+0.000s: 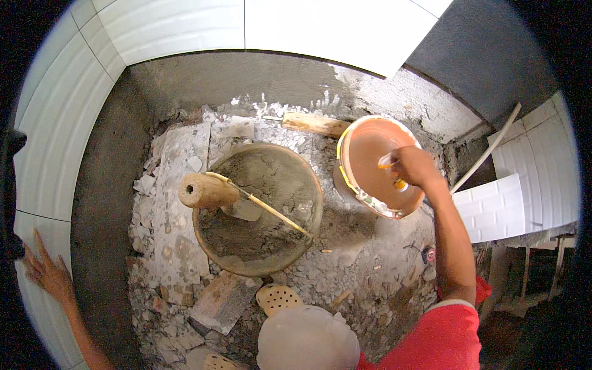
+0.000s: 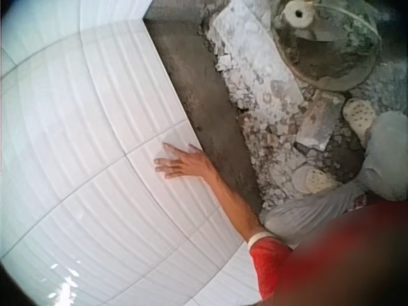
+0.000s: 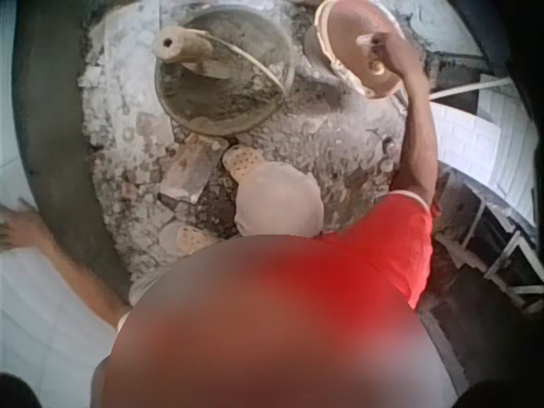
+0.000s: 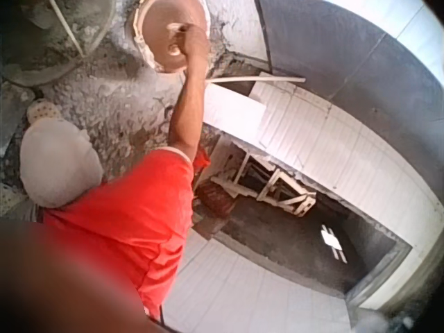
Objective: The person is installing white wall tiles in a small room. They handle a bucket of reddish liquid, place tiles against the wall, and use a brush to apply a mixture from a bucket onto the wall surface.
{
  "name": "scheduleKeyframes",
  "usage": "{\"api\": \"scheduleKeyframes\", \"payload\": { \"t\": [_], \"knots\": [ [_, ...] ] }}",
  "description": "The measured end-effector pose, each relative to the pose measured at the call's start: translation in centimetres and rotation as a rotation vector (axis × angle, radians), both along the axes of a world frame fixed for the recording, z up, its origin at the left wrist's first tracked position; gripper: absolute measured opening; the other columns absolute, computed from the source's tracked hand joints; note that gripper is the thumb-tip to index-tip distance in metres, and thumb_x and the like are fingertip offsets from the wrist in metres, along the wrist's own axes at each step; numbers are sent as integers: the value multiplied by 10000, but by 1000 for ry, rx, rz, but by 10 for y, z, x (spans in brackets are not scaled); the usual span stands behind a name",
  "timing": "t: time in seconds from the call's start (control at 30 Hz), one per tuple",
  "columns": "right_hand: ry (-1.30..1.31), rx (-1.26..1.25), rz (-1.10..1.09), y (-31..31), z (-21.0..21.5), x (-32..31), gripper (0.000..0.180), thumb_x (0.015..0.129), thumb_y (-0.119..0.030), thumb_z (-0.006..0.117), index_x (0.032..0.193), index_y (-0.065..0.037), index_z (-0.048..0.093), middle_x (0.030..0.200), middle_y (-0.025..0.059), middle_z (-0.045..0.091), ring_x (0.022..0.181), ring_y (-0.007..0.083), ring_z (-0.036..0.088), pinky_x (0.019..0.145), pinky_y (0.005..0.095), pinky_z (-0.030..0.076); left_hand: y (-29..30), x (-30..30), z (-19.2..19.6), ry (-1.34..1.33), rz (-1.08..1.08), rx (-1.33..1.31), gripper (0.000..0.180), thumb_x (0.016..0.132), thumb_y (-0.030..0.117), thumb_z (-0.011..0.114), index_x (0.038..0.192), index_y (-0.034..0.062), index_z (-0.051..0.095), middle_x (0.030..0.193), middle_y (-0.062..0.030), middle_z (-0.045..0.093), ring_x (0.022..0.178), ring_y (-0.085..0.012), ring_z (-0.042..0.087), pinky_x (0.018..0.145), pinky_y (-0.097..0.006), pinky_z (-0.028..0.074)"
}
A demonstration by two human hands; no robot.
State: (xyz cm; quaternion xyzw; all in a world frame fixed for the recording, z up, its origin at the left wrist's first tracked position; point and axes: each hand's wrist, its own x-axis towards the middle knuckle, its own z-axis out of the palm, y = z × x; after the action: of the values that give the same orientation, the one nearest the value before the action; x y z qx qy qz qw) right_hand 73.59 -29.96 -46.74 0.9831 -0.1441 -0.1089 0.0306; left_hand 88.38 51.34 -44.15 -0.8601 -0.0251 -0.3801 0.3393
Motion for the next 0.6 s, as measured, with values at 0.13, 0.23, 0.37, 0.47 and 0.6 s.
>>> {"api": "scheduleKeyframes", "payload": {
  "t": [0.13, 0.23, 0.37, 0.47, 0.6],
  "knots": [
    [285, -253, 76, 11, -43, 22, 111, 726, -127, 661, 789, -69, 732, 839, 153, 714, 812, 332, 692, 707, 446, 534, -2, -4, 4, 11, 27, -1, 1018, 758, 164, 778, 1539, 401, 169, 1632, -4, 115, 1485, -282, 175, 1133, -555, 302],
    [258, -216, 77, 12, -56, 29, 120, 711, -122, 659, 792, -75, 734, 826, 154, 712, 789, 331, 692, 680, 447, 527, -3, -8, 7, 22, -17, -16, 1014, 753, 152, 777, 1537, 399, 184, 1632, -5, 118, 1485, -278, 177, 1143, -543, 290],
    [54, 31, 62, -2, -43, 13, 125, 730, -107, 658, 827, -52, 714, 825, 167, 706, 723, 353, 676, 664, 435, 524, -4, -8, 8, 38, 22, -9, 1011, 753, 147, 776, 1536, 398, 188, 1633, 0, 118, 1487, -275, 172, 1152, -522, 282],
    [-194, 349, -39, -13, -18, -10, 98, 802, -92, 643, 865, -28, 680, 777, 151, 692, 670, 295, 673, 633, 382, 524, -6, -6, 6, 24, 8, -2, 1013, 758, 153, 776, 1540, 394, 179, 1634, 0, 112, 1488, -274, 165, 1152, -514, 284],
    [-415, 631, -259, -9, 18, -21, 89, 912, -59, 580, 925, -21, 660, 719, 44, 647, 662, 100, 628, 594, 269, 513, -6, -4, 3, 7, 38, 12, 1017, 768, 165, 775, 1544, 391, 158, 1635, -3, 107, 1489, -272, 163, 1149, -516, 288]
  ]
}}
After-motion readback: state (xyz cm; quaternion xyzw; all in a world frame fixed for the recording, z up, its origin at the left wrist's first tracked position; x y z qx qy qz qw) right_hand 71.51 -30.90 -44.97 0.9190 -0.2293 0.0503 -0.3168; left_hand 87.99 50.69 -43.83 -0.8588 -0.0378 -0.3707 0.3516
